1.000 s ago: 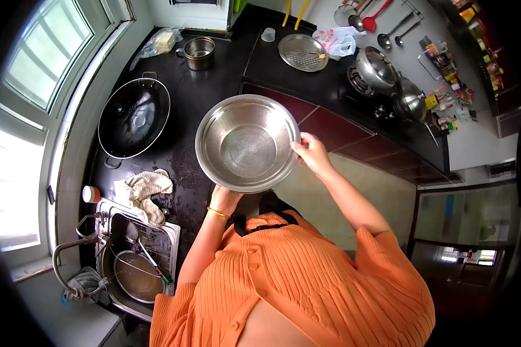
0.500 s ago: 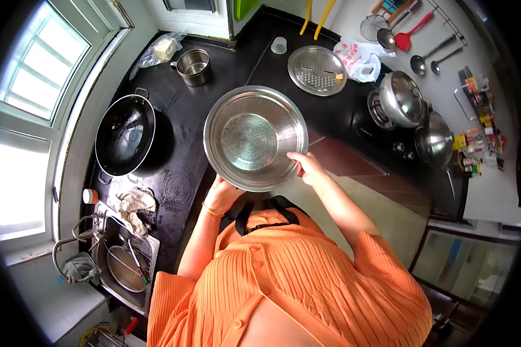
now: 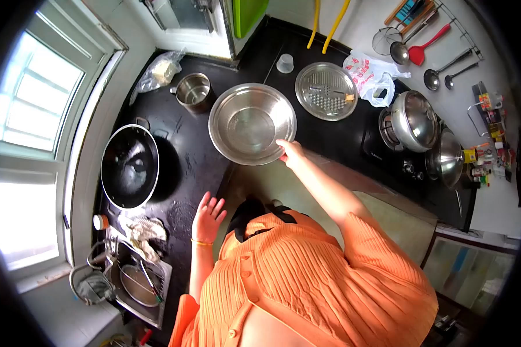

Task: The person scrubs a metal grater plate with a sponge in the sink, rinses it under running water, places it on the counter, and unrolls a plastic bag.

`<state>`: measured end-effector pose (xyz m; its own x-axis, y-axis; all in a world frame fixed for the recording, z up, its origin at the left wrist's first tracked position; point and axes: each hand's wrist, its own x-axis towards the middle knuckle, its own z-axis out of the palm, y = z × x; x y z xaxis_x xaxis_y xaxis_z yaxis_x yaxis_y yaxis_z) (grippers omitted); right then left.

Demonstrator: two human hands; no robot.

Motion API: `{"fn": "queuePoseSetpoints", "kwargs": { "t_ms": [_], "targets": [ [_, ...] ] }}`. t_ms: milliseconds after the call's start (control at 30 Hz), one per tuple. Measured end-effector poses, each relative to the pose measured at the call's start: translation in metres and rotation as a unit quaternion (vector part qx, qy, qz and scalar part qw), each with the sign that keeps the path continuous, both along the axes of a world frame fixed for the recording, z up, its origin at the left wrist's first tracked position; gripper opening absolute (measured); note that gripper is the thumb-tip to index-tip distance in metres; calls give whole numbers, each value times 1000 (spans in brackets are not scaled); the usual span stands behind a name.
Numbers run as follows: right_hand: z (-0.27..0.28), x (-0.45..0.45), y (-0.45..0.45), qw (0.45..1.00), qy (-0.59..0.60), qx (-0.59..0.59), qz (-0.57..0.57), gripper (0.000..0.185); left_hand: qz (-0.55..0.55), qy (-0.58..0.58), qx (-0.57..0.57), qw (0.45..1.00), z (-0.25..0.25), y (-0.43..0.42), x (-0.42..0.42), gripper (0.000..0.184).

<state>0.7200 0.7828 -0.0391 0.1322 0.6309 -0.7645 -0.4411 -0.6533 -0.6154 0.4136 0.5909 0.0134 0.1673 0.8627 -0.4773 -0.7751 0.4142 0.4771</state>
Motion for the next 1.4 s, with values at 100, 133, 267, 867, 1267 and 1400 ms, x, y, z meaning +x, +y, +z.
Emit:
{"fn": "queuePoseSetpoints", "kwargs": {
  "t_ms": [100,133,267,867,1267,1400],
  "targets": [
    [-14,-2,34,1000,-14,1,-23,16,3,35,-12,999,-14,17,-17,59],
    [-15,-6,42,999,-22,-10,-35,17,-11,29,-10,999,-16,22,-21,59],
    [-27,-10,68,998,-19,2,-66,25,-34,49,-8,998,-17,62,-30,59],
    [-58,208,65,958,-137,4,-251,63,-11,132,-105,986,-2,132,3,58],
    [-40,233,69,973,48,115,-194,12,-43,151,-93,983,3,171,42,58],
    [21,213,57,973,44,154,-163,12,-45,141,-114,982,3,176,47,55]
  ]
}}
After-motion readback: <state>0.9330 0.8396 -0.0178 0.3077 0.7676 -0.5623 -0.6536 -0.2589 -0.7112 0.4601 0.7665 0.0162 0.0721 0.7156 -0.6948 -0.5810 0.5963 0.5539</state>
